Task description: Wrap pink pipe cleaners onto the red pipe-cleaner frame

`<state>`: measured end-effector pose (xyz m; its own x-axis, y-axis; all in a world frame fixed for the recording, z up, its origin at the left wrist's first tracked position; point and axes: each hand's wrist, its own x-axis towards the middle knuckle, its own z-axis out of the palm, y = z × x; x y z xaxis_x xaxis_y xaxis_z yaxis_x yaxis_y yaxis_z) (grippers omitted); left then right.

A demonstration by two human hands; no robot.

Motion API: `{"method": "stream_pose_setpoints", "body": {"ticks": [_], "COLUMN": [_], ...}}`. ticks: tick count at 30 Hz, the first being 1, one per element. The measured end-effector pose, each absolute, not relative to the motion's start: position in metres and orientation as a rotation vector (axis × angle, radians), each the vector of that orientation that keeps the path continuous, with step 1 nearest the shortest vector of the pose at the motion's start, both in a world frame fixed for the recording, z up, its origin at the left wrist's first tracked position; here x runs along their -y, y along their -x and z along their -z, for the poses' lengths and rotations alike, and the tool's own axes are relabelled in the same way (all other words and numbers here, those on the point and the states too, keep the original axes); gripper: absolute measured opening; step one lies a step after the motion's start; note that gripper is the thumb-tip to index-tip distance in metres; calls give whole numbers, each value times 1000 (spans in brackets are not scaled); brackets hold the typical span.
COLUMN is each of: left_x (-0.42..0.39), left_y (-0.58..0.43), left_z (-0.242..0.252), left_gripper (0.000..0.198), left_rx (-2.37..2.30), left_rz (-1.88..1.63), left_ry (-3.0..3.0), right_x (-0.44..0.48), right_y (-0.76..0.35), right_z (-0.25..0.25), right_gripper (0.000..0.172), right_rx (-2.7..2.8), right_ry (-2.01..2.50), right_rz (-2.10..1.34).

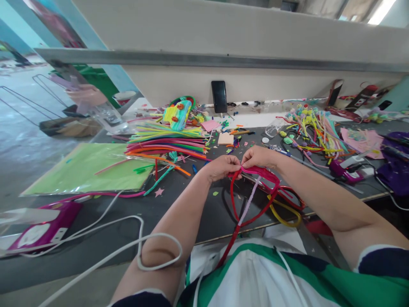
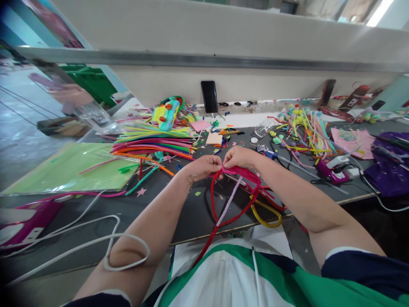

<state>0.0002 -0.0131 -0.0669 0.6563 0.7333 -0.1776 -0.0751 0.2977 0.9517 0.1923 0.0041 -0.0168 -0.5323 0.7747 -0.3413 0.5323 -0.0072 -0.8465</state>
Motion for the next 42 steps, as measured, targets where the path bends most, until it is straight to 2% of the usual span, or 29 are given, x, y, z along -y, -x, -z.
{"method": "stream_pose_setpoints", "body": {"ticks": [14,21,25,29,34,37,42], "left_x": [15,15,21,26,23,20,20], "left_y": [-4,-5,-11,-18,-11,-4,-8], "left_z": [66,61,53,49,53,58,65], "left_gripper": [34,12,10,14,21,32,54], "left_rx": [-753,-893,-1069,-1152,-836,-622,-535], "left_rz": [-591,-576,-626,-788,-682,-603,-500], "left_ry": [-1203,-1651,-1993,-2127,-1573,-1284,-1175], "right_x": [-9,-7,-4,-8,-9,-4,0], "right_y": [-194,-191,-187,-190,-199,-201,-202], "right_z": [24,25,25,26,15,7,3], "right_gripper": [14,12,11,10,15,19,20], "right_rx": [2095,2116,2094,2090,2051,1986,1943], "right_ry": [1355,1417,1462,1417,1270,1199,1123], "right_rz": [-1610,-1510,-1474,-1480,-1584,-1718,-1825]}}
